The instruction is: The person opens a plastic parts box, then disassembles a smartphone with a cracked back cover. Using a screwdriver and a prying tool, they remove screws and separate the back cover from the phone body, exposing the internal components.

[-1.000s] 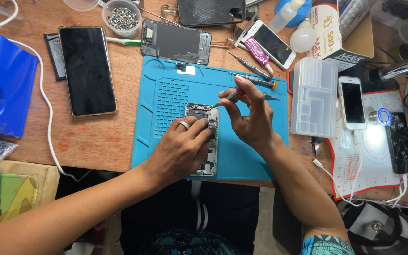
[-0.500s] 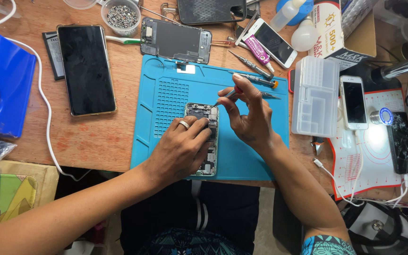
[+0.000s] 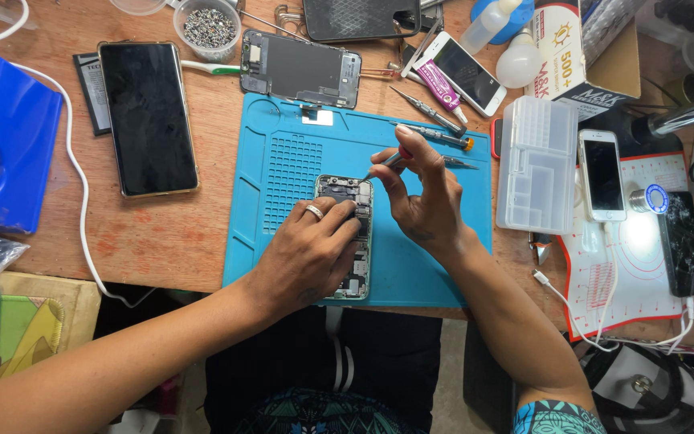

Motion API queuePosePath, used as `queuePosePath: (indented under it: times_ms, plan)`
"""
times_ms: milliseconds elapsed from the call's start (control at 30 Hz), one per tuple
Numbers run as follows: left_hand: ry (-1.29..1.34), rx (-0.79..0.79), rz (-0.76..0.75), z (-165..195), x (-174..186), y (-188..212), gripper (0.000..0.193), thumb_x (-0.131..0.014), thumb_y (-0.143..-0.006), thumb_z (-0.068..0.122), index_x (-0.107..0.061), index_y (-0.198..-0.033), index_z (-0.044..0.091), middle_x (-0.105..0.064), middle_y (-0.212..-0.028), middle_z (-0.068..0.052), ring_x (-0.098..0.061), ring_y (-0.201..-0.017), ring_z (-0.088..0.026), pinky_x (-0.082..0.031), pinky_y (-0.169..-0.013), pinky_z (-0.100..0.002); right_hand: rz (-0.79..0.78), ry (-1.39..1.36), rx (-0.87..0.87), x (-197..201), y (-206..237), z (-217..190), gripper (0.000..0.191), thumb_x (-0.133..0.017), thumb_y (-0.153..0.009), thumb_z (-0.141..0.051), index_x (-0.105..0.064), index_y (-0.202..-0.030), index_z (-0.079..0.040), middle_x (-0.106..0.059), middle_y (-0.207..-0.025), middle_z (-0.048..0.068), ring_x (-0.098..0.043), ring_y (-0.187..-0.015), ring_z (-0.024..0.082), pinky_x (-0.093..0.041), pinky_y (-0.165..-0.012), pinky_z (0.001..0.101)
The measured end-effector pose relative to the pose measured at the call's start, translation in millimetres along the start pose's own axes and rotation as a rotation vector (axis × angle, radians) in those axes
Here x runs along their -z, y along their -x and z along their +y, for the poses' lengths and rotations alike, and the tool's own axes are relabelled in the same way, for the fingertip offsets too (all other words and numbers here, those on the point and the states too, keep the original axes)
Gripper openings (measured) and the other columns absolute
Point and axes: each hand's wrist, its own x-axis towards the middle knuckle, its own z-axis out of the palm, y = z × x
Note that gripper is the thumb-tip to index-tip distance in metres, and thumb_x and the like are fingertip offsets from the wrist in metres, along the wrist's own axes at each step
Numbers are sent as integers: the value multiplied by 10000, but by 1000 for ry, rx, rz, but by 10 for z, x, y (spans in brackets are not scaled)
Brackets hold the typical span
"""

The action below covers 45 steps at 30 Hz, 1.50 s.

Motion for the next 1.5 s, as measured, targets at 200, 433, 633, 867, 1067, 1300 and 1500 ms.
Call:
queuePosePath:
  times_ms: [200,433,633,867,1067,1300,1500]
  plan:
    - [8,1,-5,2,15,-9,258,-679,-875,133,-673,-1058,-49,-667,-1196,-229,-610,-1142,-361,-462,-991,-454,15,10,11,2,-29,-21,590,-736,-1021,13,-385,-1489,-63,-674,-1152,138,-751,-1067,220,-666,-870,335]
    - [-9,-3,1,-1,-5,-2,283,-680,-873,144,-675,-1072,-58,-665,-1206,-233,-608,-1141,-363,-460,-993,-454,30,114,72,1,-55,-40,624,-840,-937,-119,-462,-1430,-67,-700,-1112,143,-725,-945,194,-641,-816,304]
    - [-14,0,2,-2,-45,27,283,-695,-867,143,-679,-1066,-57,-667,-1210,-229,-614,-1142,-360,-463,-990,-452,-5,39,-10,1,-43,-58,619,-828,-941,-76,-471,-1448,-85,-712,-1129,122,-744,-999,204,-658,-884,335]
    - [-7,5,2,-2,-50,29,277,-709,-868,143,-681,-1061,-53,-668,-1200,-223,-616,-1141,-356,-470,-977,-447,-52,-79,-57,54,-47,-63,597,-761,-986,11,-432,-1477,-70,-666,-1271,195,-748,-1120,234,-666,-970,368]
    - [-7,-1,7,1,-29,28,288,-712,-864,147,-680,-1063,-58,-667,-1203,-226,-610,-1144,-355,-466,-978,-445,-42,8,-76,21,-57,-114,605,-812,-948,-38,-479,-1449,-92,-726,-1117,123,-747,-1021,198,-653,-892,351]
    - [1,-3,4,-11,-17,24,275,-697,-861,138,-675,-1059,-51,-659,-1203,-221,-605,-1148,-353,-461,-997,-446,-126,-362,-98,95,-153,-201,479,-653,-1050,-28,-410,-1460,-77,-633,-1309,171,-674,-1200,247,-607,-1026,385]
    - [-19,-6,8,-3,-32,23,274,-685,-864,127,-673,-1074,-49,-657,-1204,-216,-605,-1141,-347,-460,-993,-446,-32,-69,-49,127,-160,-248,379,-784,-964,9,-636,-1299,-92,-687,-1119,124,-717,-952,188,-645,-825,297]
